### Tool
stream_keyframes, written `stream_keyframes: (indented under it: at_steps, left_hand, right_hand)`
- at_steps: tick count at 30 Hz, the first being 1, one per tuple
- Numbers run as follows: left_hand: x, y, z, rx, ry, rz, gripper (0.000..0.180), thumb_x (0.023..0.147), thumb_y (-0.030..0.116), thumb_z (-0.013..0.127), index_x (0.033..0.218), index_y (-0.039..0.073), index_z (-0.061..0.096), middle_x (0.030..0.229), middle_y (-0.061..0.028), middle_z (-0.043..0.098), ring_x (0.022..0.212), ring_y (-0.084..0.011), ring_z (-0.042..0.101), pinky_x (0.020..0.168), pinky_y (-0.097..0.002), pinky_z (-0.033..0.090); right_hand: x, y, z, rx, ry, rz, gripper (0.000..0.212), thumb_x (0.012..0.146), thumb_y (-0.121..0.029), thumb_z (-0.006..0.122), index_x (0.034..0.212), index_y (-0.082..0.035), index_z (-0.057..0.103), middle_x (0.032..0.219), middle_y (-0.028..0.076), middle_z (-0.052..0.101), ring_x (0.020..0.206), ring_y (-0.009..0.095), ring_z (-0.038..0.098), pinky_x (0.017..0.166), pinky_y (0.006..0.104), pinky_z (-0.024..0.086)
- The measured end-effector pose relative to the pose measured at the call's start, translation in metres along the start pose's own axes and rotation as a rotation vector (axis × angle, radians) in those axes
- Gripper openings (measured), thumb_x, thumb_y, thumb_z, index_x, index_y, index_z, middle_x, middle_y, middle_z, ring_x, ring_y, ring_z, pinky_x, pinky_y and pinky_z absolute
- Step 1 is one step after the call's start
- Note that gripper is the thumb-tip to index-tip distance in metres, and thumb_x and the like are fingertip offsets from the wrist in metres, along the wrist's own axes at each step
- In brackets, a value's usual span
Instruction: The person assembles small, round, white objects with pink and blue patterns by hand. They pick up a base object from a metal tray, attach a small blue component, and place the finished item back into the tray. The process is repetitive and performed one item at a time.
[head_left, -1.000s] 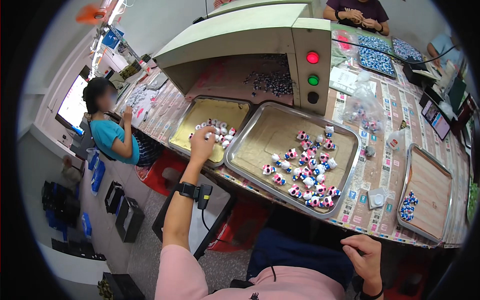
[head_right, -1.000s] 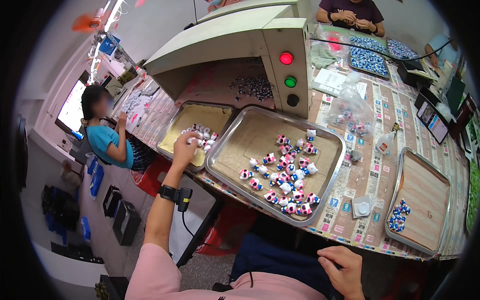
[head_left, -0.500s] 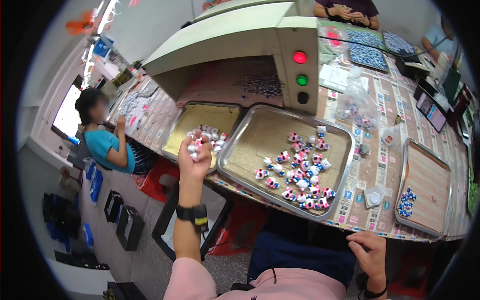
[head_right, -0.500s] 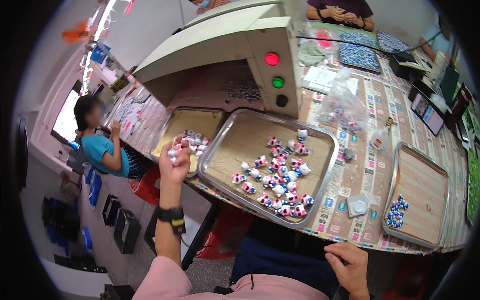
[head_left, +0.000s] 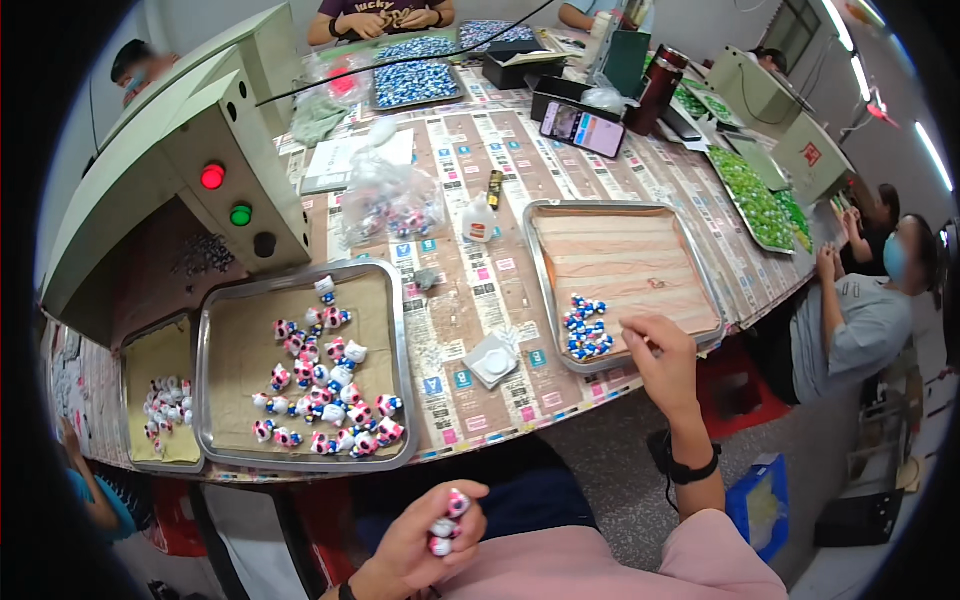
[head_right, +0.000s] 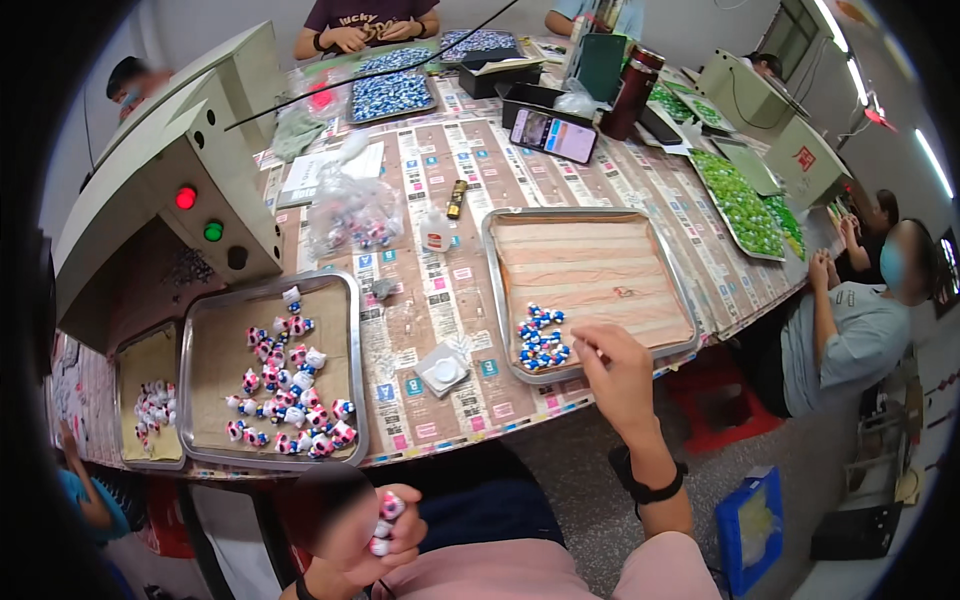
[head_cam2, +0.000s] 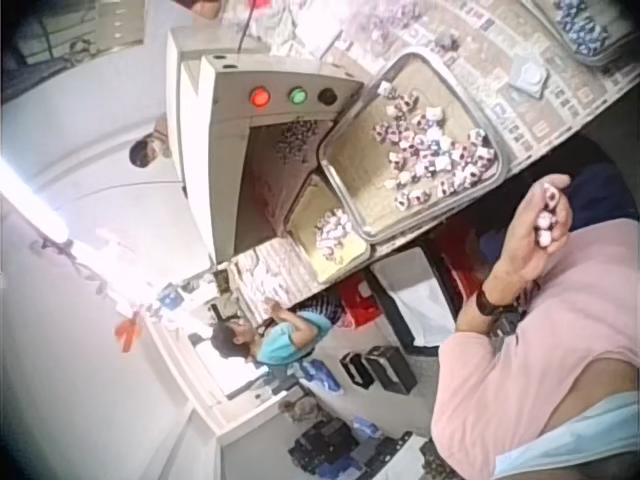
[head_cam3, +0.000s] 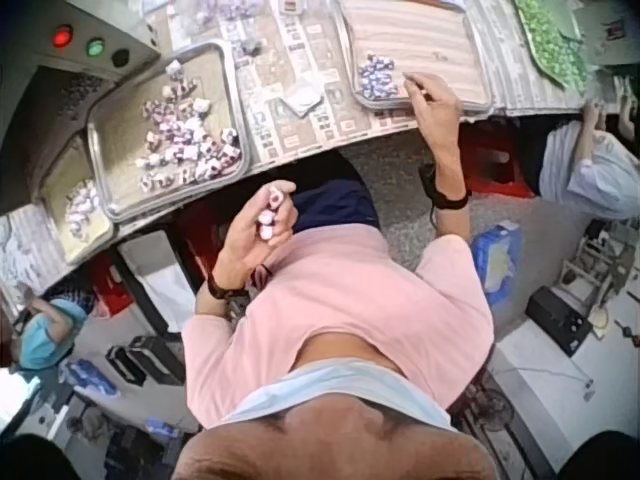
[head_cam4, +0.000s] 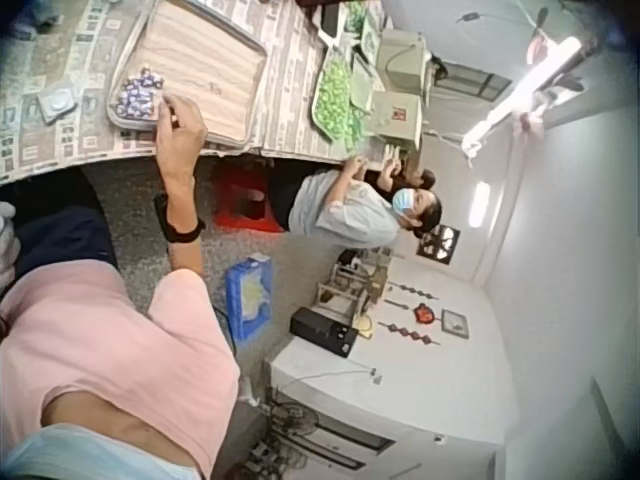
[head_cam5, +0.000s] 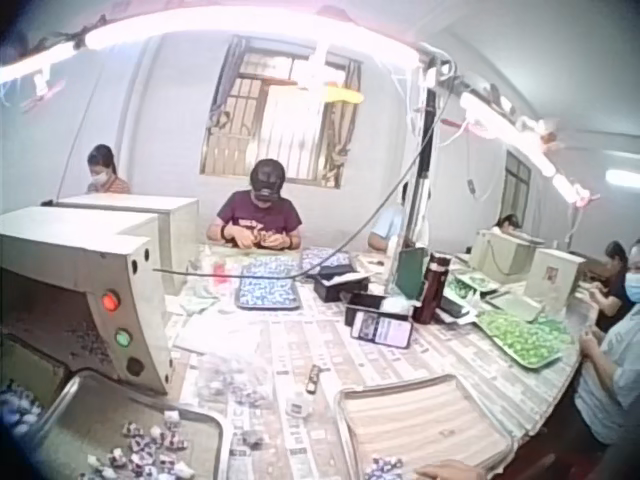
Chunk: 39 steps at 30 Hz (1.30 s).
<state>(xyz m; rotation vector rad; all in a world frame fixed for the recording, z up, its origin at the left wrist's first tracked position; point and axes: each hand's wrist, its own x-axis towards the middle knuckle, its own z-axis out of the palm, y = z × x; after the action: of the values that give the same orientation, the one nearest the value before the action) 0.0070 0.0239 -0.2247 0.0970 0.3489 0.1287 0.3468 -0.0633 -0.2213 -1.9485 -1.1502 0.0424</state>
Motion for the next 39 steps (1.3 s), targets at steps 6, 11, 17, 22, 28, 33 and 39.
stream_keyframes:
  at_steps: [6, 11, 17, 22, 28, 33, 39]
  left_hand:
    - [0.026, -0.005, 0.007, -0.009, 0.175, 0.048, 0.039, 0.094, 0.016, 0.054, 0.131, 0.004, 0.052, 0.093, -0.0109, 0.057, 0.075, -0.0182, 0.049, 0.058, -0.03, 0.038]
    - [0.027, -0.001, 0.003, -0.008, 0.157, 0.066, 0.035, 0.098, 0.02, 0.047, 0.126, 0.001, 0.052, 0.083, -0.0109, 0.056, 0.066, -0.0171, 0.046, 0.053, -0.0281, 0.036]
    - [0.025, 0.001, -0.005, 0.058, 0.159, 0.119, 0.033, 0.101, 0.029, 0.045, 0.12, 0.003, 0.054, 0.087, -0.0063, 0.057, 0.066, -0.0125, 0.049, 0.054, -0.0257, 0.038]
    - [0.029, 0.005, -0.005, 0.048, 0.169, 0.134, 0.033, 0.1, 0.025, 0.048, 0.122, 0.001, 0.054, 0.096, -0.0088, 0.058, 0.069, -0.0137, 0.048, 0.054, -0.0259, 0.039]
    - [0.029, 0.005, -0.007, 0.064, 0.139, 0.152, 0.033, 0.101, 0.026, 0.047, 0.123, 0.002, 0.053, 0.097, -0.0079, 0.06, 0.068, -0.0125, 0.049, 0.053, -0.025, 0.039]
    - [0.027, -0.001, -0.015, 0.086, 0.149, 0.18, 0.034, 0.1, 0.027, 0.05, 0.127, 0.005, 0.052, 0.097, -0.0051, 0.06, 0.066, -0.0082, 0.05, 0.054, -0.0229, 0.04]
    - [0.023, 0.003, -0.014, 0.118, 0.127, 0.175, 0.032, 0.1, 0.023, 0.05, 0.125, 0.003, 0.053, 0.099, -0.0082, 0.062, 0.07, -0.0103, 0.053, 0.056, -0.0243, 0.043]
  right_hand:
    - [0.025, 0.031, 0.007, -0.095, -0.094, -0.036, 0.019, 0.08, -0.002, 0.063, 0.098, 0.0, 0.068, 0.096, 0.014, 0.066, 0.085, 0.026, 0.064, 0.068, 0.0343, 0.051]
    - [0.045, 0.038, 0.026, -0.253, -0.251, -0.077, 0.022, 0.076, -0.003, 0.064, 0.097, 0.001, 0.066, 0.093, 0.016, 0.065, 0.082, 0.029, 0.063, 0.072, 0.0379, 0.051]
    - [0.034, 0.016, 0.027, 0.089, -0.079, 0.089, 0.02, 0.079, 0.004, 0.063, 0.098, 0.001, 0.065, 0.084, 0.01, 0.064, 0.074, 0.017, 0.064, 0.065, 0.028, 0.05]
    - [0.001, -0.025, 0.02, 0.652, -0.408, 0.409, 0.021, 0.084, 0.004, 0.061, 0.104, 0.002, 0.065, 0.094, 0.002, 0.064, 0.082, 0.008, 0.06, 0.07, 0.0212, 0.048]
    - [-0.036, -0.059, 0.042, 0.926, -0.534, 0.52, 0.02, 0.089, -0.001, 0.061, 0.109, 0.004, 0.064, 0.098, 0.008, 0.066, 0.087, 0.01, 0.061, 0.076, 0.024, 0.051]
    - [-0.041, -0.067, 0.052, 0.97, -0.595, 0.519, 0.023, 0.089, -0.002, 0.064, 0.111, 0.004, 0.065, 0.096, 0.007, 0.067, 0.086, 0.011, 0.063, 0.075, 0.0233, 0.052]
    - [-0.034, -0.068, 0.055, 0.758, -0.459, 0.391, 0.025, 0.087, 0.001, 0.066, 0.112, 0.005, 0.064, 0.096, 0.007, 0.067, 0.091, 0.01, 0.063, 0.078, 0.0223, 0.053]
